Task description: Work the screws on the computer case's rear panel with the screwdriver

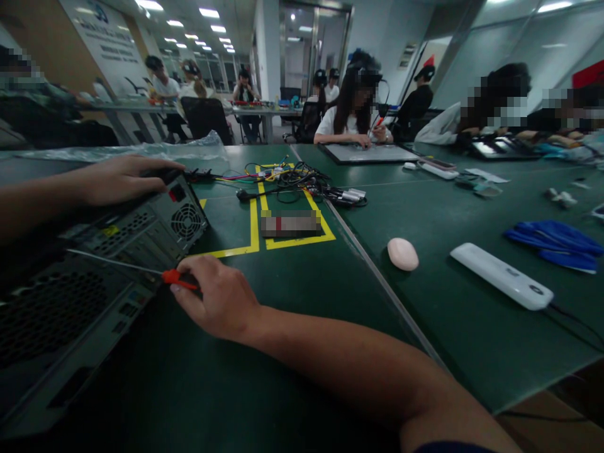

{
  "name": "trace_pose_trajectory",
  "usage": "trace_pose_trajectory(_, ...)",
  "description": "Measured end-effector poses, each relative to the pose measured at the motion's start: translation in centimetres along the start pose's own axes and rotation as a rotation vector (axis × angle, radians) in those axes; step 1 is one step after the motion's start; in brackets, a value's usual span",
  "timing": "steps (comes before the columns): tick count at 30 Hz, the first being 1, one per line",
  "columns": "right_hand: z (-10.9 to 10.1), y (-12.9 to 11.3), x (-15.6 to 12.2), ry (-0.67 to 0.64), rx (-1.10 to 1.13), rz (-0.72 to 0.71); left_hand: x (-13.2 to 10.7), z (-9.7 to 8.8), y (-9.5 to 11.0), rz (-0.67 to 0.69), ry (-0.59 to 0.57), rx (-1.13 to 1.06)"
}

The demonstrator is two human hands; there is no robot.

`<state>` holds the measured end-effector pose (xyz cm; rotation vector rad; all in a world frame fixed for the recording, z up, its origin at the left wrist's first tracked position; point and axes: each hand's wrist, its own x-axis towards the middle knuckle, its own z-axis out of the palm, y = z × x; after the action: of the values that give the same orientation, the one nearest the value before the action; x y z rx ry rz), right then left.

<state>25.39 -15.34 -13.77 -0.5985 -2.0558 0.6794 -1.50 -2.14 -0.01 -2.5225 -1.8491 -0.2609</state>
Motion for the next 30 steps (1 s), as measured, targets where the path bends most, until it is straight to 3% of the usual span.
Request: trace_pose_trajectory(30, -0.35, -0.21, 0.04, -0.013, -0.015, 0.029, 0.01, 0.02, 0.0, 0.019, 0.006, 0.008)
